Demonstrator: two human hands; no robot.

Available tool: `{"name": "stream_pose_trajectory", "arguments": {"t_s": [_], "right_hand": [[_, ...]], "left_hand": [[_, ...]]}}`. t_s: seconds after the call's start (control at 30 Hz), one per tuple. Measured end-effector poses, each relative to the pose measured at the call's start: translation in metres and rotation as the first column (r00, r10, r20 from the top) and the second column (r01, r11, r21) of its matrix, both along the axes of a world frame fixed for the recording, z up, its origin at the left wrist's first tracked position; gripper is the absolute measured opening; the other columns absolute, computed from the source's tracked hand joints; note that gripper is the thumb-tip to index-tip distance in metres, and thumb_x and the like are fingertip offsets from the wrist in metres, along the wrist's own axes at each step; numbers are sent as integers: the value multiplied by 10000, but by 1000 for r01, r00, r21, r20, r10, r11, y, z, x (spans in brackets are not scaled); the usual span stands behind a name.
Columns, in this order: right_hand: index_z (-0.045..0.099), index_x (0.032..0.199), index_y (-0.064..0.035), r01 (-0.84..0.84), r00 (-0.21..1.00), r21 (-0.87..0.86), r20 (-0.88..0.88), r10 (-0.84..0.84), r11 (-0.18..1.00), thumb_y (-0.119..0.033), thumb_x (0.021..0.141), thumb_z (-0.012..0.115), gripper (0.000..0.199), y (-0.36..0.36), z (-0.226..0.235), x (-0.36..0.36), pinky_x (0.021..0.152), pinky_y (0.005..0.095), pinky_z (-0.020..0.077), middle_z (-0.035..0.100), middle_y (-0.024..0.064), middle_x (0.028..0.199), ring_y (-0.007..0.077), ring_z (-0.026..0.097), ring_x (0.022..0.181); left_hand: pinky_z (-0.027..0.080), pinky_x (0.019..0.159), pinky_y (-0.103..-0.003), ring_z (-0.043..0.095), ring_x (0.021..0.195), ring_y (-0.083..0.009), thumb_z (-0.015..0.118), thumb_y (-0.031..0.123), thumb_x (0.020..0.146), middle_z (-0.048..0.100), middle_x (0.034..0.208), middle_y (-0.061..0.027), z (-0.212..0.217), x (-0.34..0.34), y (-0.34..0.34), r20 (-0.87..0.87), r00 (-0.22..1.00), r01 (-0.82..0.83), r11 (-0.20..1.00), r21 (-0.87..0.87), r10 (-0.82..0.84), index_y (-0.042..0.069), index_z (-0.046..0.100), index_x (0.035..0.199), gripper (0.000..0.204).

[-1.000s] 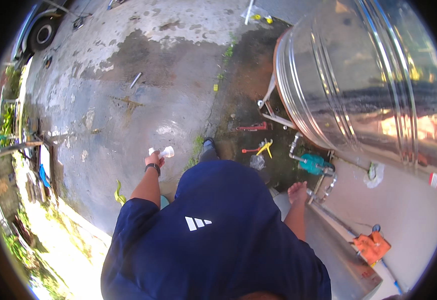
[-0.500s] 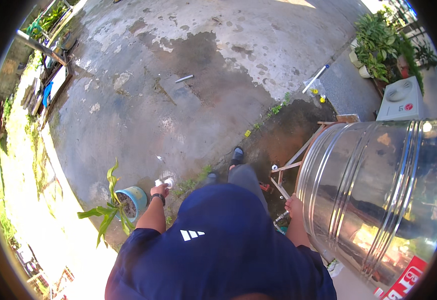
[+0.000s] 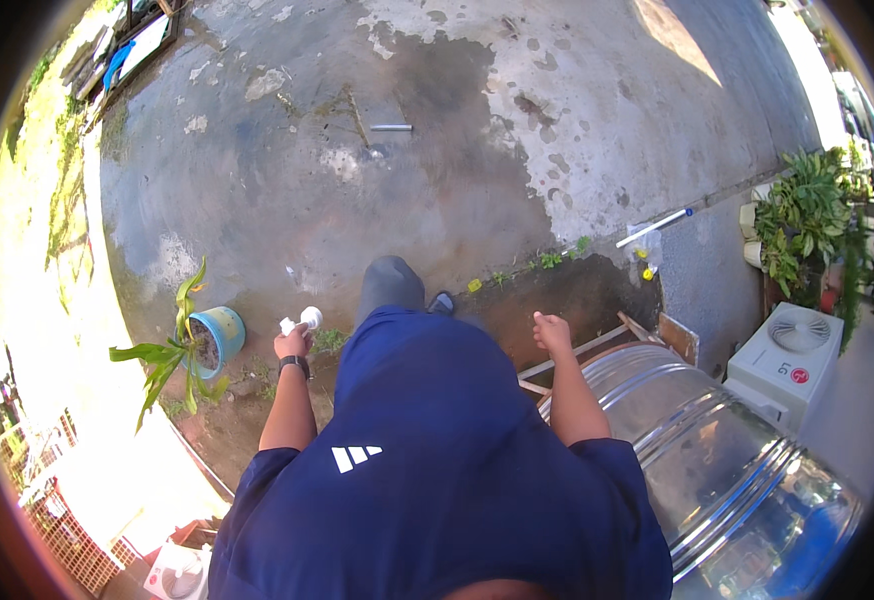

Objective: The person wipes a valve on a water tank, then picks up two white PVC fittings and walks to a bench. They place the fittings in a bench vise, tighten the vise, and remove the fittings. The person returns to the tank, uses a pipe wrench on the valve, and then wipes the fittings with a cloth before walking back toward the bench.

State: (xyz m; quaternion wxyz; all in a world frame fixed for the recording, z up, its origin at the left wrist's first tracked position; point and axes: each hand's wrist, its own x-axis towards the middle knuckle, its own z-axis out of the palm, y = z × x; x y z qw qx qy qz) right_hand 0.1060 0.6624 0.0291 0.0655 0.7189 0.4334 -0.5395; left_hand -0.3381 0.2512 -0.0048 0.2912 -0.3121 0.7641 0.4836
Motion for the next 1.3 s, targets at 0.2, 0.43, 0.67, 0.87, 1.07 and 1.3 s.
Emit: {"name": "stream_pose_trajectory", "arguments": {"t_s": [0.2,0.43,0.67,0.87,1.07,1.3], "right_hand": [[680,1005,-42,-64,998,29,1,64,998,-349,942,695,314,130,3,-109,527,270,497,660,29,796,104,612,637],[663,1035,-32,44,996,-9,79,-43,999,-369,947,683,349,264,2,-206,537,287,508,667,39,836,120,614,644],[646,1050,-18,130,991,-2,17,-130,992,-359,938,690,362,395,7,-298,527,300,497,664,64,827,148,618,650],[655,1047,-11,21,991,-152,134,0,988,-361,934,693,370,526,-27,-369,560,370,520,673,89,829,210,630,656],[653,1056,-27,-198,972,-89,113,207,976,-351,939,677,345,725,-28,-484,621,380,545,677,87,857,197,650,705],[665,1082,-15,-377,926,102,42,374,921,-365,942,678,377,924,-5,-694,577,304,537,685,81,879,160,651,694]], "left_hand": [[502,488,-331,675,639,-208,809,168,767,688,837,-107,-21,-2,59,228,973,38,943,-330,41,-29,672,959,308],[515,526,-360,653,632,-206,813,208,770,684,775,-106,-39,-101,191,388,918,87,912,-400,82,-23,695,936,308],[489,491,-297,624,571,-149,847,195,727,656,732,-65,-41,-349,420,-87,920,327,871,-366,-382,-9,660,935,346],[536,837,-381,698,926,-273,896,311,678,710,1018,-201,-20,-492,568,-308,865,310,904,-294,-397,-66,592,1102,644],[506,503,-337,672,674,-172,838,127,763,703,907,-141,-38,-460,645,-153,988,-33,984,-175,6,-50,613,1072,421],[538,549,-377,663,639,-218,736,232,884,679,819,-117,-49,-381,688,358,911,347,850,-395,-206,-19,665,996,284]]}}
